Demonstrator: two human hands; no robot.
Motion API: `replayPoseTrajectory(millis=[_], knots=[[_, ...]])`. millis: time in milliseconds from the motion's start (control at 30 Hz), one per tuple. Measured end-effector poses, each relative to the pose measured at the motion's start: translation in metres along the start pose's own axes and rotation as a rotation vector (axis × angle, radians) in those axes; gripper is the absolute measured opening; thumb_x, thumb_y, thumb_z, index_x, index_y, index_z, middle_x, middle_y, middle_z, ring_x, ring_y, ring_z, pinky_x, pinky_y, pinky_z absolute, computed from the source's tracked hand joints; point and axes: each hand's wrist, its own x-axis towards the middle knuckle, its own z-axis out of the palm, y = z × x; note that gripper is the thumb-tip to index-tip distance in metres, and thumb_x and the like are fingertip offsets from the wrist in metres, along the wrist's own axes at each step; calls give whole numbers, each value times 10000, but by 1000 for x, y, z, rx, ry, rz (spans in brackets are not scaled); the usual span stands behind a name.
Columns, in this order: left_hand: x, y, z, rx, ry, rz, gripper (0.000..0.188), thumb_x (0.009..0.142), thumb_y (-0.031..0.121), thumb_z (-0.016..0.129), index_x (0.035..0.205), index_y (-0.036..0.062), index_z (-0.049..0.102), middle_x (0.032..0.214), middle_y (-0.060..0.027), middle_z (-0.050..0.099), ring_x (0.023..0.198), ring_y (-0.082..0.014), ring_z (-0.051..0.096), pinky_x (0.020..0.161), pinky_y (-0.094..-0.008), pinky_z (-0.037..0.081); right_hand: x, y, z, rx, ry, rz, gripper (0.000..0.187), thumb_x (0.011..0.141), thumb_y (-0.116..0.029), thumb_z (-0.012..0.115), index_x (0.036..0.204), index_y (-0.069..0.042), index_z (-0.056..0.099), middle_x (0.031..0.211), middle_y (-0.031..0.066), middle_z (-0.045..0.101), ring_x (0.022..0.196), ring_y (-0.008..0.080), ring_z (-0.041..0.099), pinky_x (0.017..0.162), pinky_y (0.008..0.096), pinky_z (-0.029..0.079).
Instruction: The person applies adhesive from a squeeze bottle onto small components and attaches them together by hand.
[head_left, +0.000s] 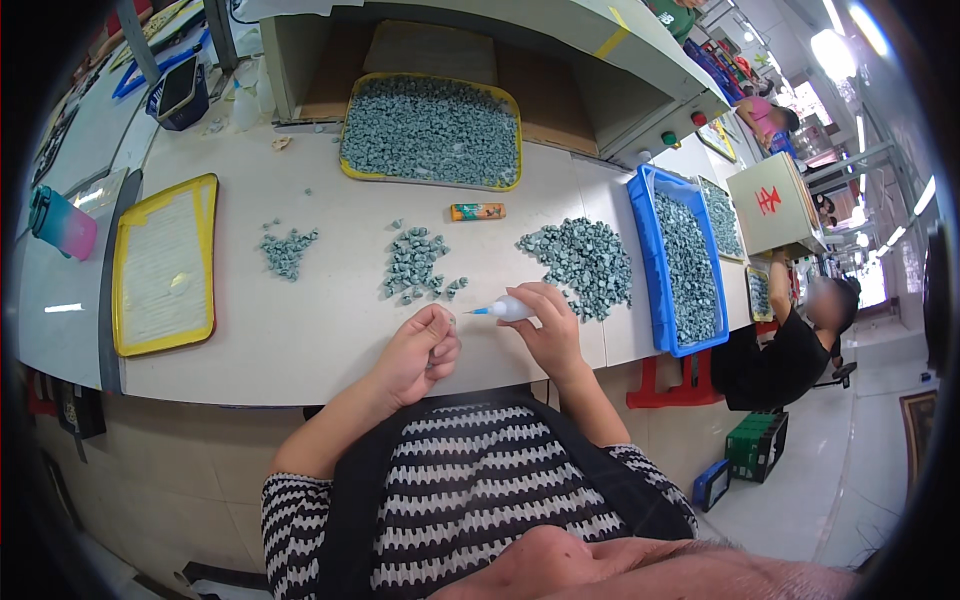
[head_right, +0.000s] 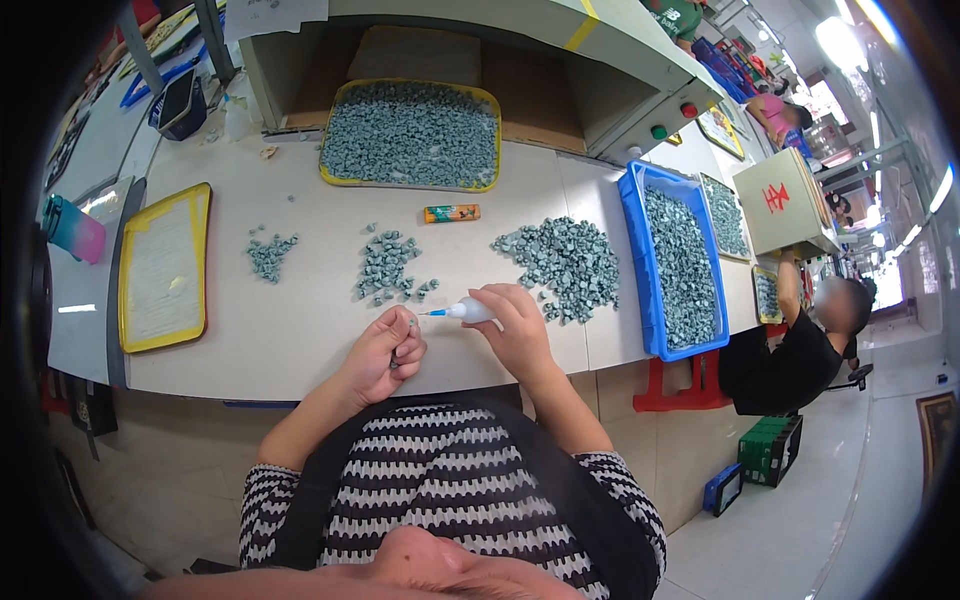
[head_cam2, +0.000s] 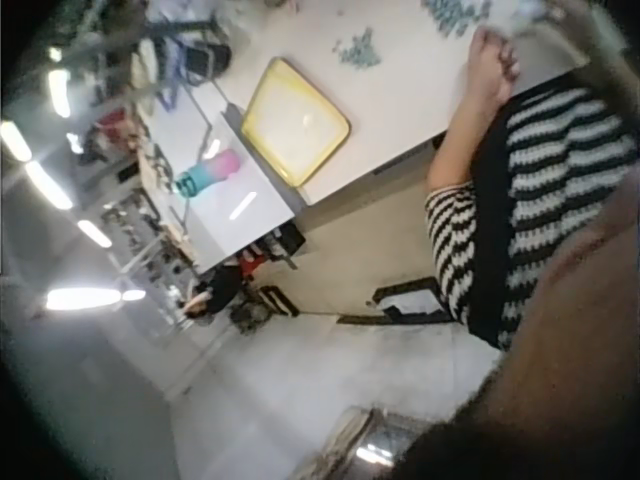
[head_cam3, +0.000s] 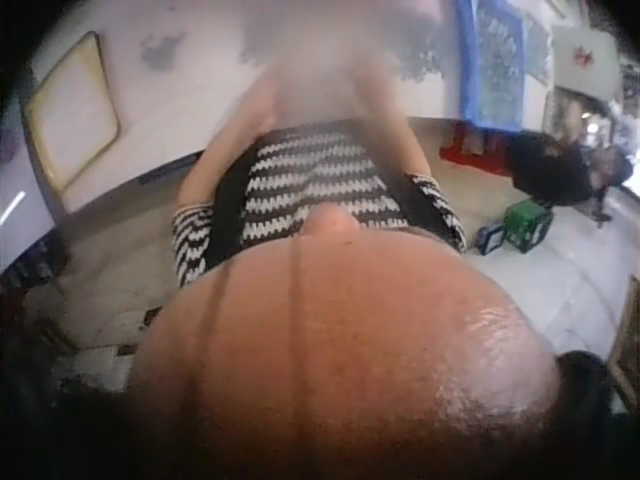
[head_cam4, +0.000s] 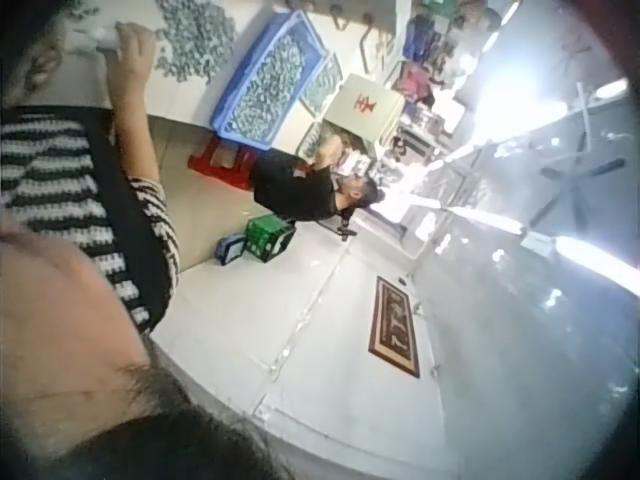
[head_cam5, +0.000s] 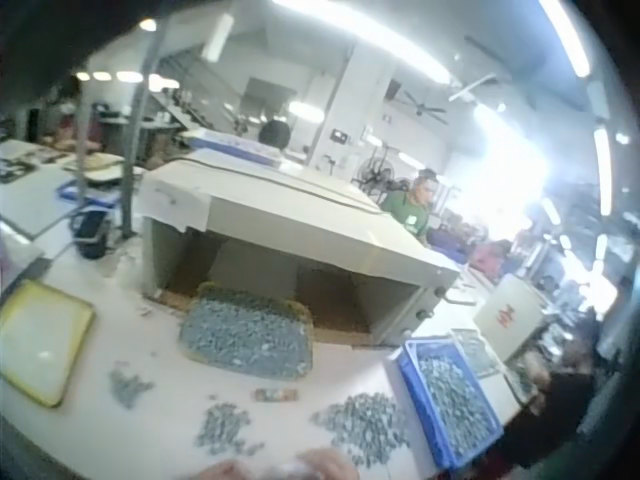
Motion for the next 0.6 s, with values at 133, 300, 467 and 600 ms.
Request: replayPoseTrajectory(millis=[133, 300, 467, 600], knots=[[0, -1, -1, -25, -14, 15, 252, 934, 317, 444, 824, 91, 465, 603, 8, 346, 519, -78, 266, 413, -185, 212, 7, -8, -10, -137, 38, -80, 409, 578, -50, 760, 965, -76, 628, 883, 46, 605, 819, 236, 579, 753, 344, 424], [0, 0, -2, -39, -17, 2, 230, 940, 293, 448, 816, 100, 459, 612, 14, 362, 522, -69, 283, 421, -188, 226, 11, -13, -15, -251, 97, -183, 394, 544, -26, 724, 922, -107, 651, 833, 5, 601, 806, 196, 574, 748, 320, 383], [-1, 1, 1, -35, -16, 1, 234, 941, 292, 445, 817, 94, 457, 610, 14, 363, 519, -69, 283, 417, -189, 226, 16, -19, -20, -310, 97, -222, 378, 544, -18, 703, 905, -122, 666, 826, -16, 600, 803, 179, 571, 727, 301, 368], [-1, 1, 1, -14, -17, -8, 253, 940, 307, 437, 815, 88, 458, 602, 10, 359, 511, -73, 273, 412, -190, 217, 15, -19, -20, -355, 100, -254, 370, 595, -46, 641, 951, -145, 670, 872, -34, 593, 817, 150, 561, 739, 301, 353]])
